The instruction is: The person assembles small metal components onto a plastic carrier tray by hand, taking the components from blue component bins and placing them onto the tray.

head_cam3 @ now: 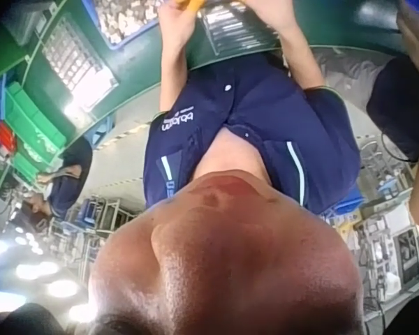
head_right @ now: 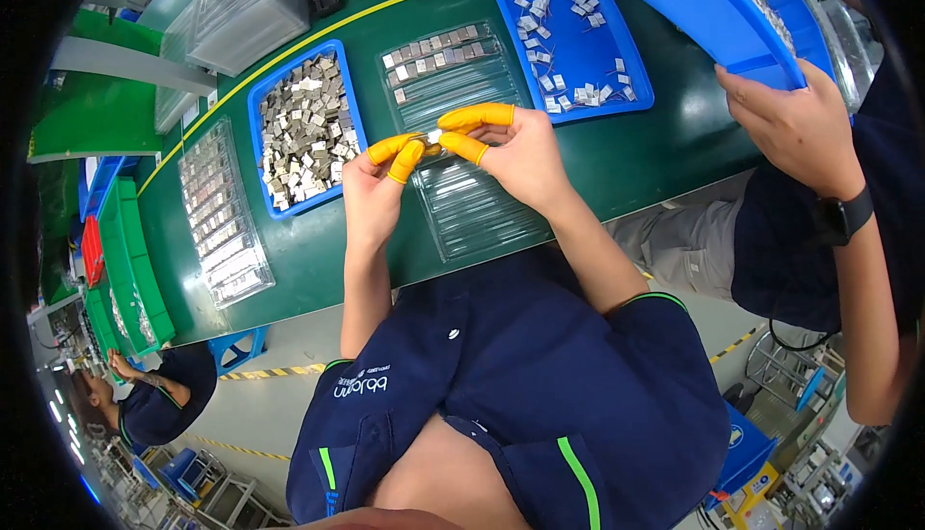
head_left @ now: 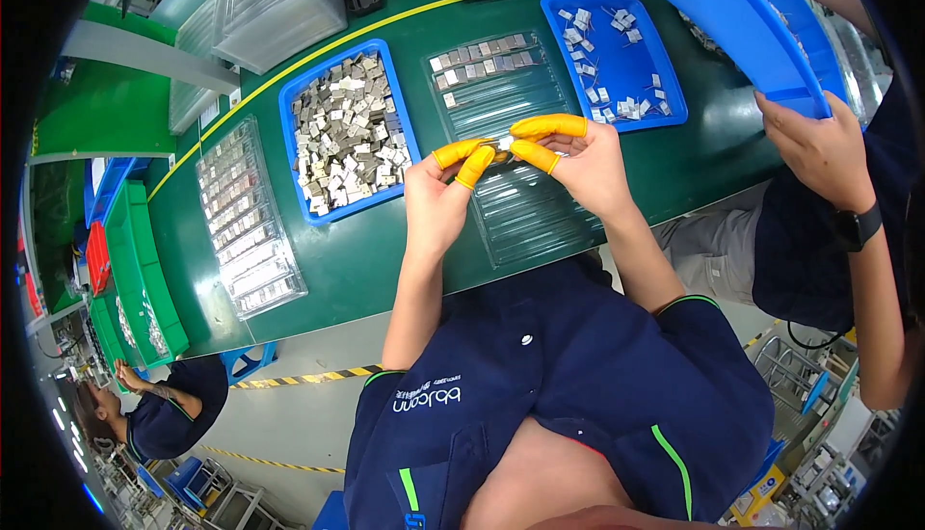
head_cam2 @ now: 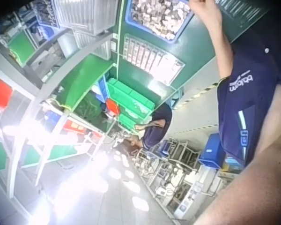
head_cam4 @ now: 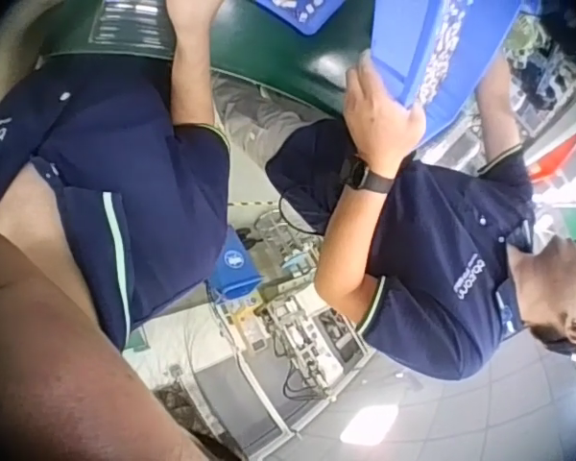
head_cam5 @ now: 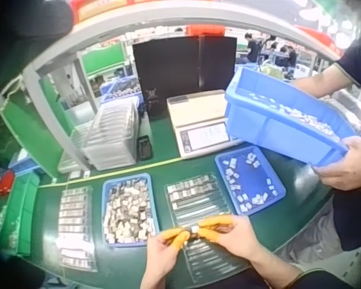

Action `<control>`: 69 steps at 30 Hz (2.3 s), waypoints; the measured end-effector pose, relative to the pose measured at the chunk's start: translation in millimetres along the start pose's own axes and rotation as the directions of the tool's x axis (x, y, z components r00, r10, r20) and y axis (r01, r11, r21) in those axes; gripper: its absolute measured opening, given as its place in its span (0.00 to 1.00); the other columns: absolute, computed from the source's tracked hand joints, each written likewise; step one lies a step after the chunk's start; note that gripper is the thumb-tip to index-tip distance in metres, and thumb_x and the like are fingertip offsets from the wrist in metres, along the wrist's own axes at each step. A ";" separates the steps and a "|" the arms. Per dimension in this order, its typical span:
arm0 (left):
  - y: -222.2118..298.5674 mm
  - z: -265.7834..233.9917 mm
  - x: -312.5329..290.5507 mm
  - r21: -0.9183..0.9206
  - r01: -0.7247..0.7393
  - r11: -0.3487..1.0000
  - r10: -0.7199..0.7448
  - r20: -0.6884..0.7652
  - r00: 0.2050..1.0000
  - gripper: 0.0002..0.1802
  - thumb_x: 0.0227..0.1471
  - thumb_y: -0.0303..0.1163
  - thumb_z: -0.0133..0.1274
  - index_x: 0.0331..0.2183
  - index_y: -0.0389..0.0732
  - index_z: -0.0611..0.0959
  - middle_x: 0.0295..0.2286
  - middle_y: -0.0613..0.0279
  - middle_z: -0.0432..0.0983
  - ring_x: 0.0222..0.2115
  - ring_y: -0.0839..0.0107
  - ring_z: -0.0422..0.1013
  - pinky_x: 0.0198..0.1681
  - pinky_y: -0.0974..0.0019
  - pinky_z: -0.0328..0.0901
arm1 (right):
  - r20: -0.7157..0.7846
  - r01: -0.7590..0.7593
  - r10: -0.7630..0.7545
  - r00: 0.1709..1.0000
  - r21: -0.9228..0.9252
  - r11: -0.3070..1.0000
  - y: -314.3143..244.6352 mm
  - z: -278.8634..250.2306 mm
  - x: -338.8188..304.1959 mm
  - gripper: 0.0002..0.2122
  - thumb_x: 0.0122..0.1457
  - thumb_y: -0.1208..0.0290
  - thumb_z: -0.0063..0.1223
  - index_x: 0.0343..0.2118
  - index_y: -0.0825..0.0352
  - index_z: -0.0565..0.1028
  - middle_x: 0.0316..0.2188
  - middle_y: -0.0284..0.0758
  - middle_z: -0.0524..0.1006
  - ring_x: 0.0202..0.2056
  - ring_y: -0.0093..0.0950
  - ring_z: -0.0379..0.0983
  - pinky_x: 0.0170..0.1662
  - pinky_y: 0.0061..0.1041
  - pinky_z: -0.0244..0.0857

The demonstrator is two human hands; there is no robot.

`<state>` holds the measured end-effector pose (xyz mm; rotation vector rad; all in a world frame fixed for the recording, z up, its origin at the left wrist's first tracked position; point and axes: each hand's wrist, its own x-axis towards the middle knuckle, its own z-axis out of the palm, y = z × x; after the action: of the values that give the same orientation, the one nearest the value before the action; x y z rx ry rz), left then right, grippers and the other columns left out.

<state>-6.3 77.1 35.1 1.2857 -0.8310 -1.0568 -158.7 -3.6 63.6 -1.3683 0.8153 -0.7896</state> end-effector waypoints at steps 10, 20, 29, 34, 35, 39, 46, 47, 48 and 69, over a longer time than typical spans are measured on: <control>6.9 -20.3 -6.3 -0.079 0.097 0.992 -0.075 0.245 0.967 0.10 0.48 0.26 0.54 0.34 0.30 0.79 0.28 0.60 0.77 0.30 0.77 0.71 0.37 0.74 0.65 | 0.325 -0.325 0.213 0.922 0.346 0.880 14.4 1.2 2.4 0.14 0.45 0.79 0.61 0.36 0.75 0.74 0.29 0.37 0.77 0.30 0.23 0.74 0.36 0.21 0.70; 6.1 -19.5 -8.4 0.141 0.083 0.987 -0.107 0.171 0.979 0.10 0.49 0.26 0.54 0.35 0.32 0.80 0.28 0.63 0.78 0.29 0.81 0.70 0.35 0.76 0.65 | 0.252 -0.254 0.212 0.944 0.144 0.957 7.0 7.6 8.6 0.08 0.45 0.80 0.60 0.30 0.73 0.77 0.29 0.35 0.77 0.31 0.22 0.73 0.36 0.18 0.68; 7.2 -28.6 -12.5 0.481 -0.040 0.876 0.136 -0.167 0.977 0.12 0.47 0.29 0.53 0.36 0.35 0.80 0.31 0.51 0.77 0.31 0.63 0.73 0.37 0.67 0.65 | 0.099 0.295 -0.322 0.942 -0.701 0.649 29.5 14.8 66.2 0.07 0.42 0.74 0.60 0.27 0.65 0.80 0.29 0.35 0.77 0.31 0.31 0.72 0.39 0.26 0.64; 3.0 -36.9 -36.3 0.580 -0.187 0.793 0.318 -0.131 0.939 0.11 0.42 0.23 0.55 0.33 0.36 0.81 0.29 0.52 0.77 0.31 0.60 0.72 0.36 0.65 0.65 | 0.247 0.467 -0.560 0.790 -0.836 0.290 53.5 27.0 78.3 0.06 0.38 0.73 0.61 0.23 0.63 0.79 0.26 0.31 0.76 0.34 0.31 0.69 0.47 0.31 0.58; 2.8 -39.6 -39.7 0.586 -0.154 0.796 0.314 -0.181 0.932 0.11 0.42 0.22 0.55 0.33 0.36 0.81 0.29 0.53 0.77 0.31 0.60 0.72 0.37 0.66 0.65 | 0.261 0.481 -0.586 0.767 -0.838 0.256 56.4 27.9 78.7 0.06 0.38 0.73 0.60 0.23 0.63 0.79 0.26 0.31 0.76 0.34 0.31 0.69 0.47 0.31 0.58; -0.1 -46.2 -41.7 0.618 -0.152 0.771 0.394 -0.275 0.877 0.10 0.42 0.22 0.55 0.33 0.36 0.81 0.29 0.53 0.77 0.32 0.59 0.72 0.37 0.66 0.65 | 0.278 0.506 -0.595 0.754 -0.823 0.257 61.9 27.1 79.7 0.05 0.39 0.74 0.59 0.23 0.63 0.79 0.26 0.32 0.76 0.34 0.30 0.69 0.48 0.32 0.56; 11.1 -63.6 -20.1 0.751 -0.093 0.654 0.429 -0.268 0.862 0.12 0.43 0.25 0.55 0.35 0.38 0.80 0.34 0.54 0.76 0.37 0.59 0.71 0.42 0.63 0.63 | 0.275 0.503 -0.548 0.790 -0.802 0.323 38.7 12.0 78.1 0.08 0.43 0.74 0.58 0.29 0.63 0.79 0.29 0.35 0.77 0.38 0.33 0.69 0.51 0.32 0.55; 12.6 -71.3 -15.4 0.799 -0.066 0.598 0.409 -0.233 0.883 0.16 0.43 0.26 0.56 0.38 0.41 0.79 0.39 0.55 0.73 0.42 0.59 0.68 0.46 0.63 0.62 | 0.227 0.465 -0.561 0.796 -0.822 0.328 31.8 3.2 75.6 0.08 0.44 0.74 0.58 0.31 0.63 0.79 0.30 0.36 0.77 0.38 0.34 0.69 0.51 0.33 0.55; 17.4 -75.7 -12.3 0.866 0.010 0.499 0.384 -0.232 0.894 0.20 0.43 0.28 0.56 0.42 0.40 0.76 0.44 0.52 0.68 0.47 0.57 0.62 0.50 0.61 0.59 | 0.110 0.373 -0.565 0.818 -0.849 0.374 32.2 -9.9 76.4 0.07 0.46 0.71 0.57 0.29 0.63 0.79 0.29 0.38 0.77 0.39 0.38 0.69 0.48 0.36 0.58; 21.6 -113.4 22.5 0.876 0.226 0.427 0.427 -0.415 0.803 0.11 0.41 0.32 0.57 0.32 0.41 0.83 0.27 0.52 0.76 0.24 0.59 0.72 0.29 0.63 0.66 | -0.170 -0.091 -0.146 0.975 -0.896 0.435 38.0 -97.2 62.5 0.15 0.40 0.80 0.58 0.35 0.72 0.74 0.34 0.45 0.74 0.34 0.39 0.72 0.38 0.31 0.66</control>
<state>110.0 93.4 40.0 2.2939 -0.9902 0.1069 -210.2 -104.9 20.1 -2.2889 1.5446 -0.5049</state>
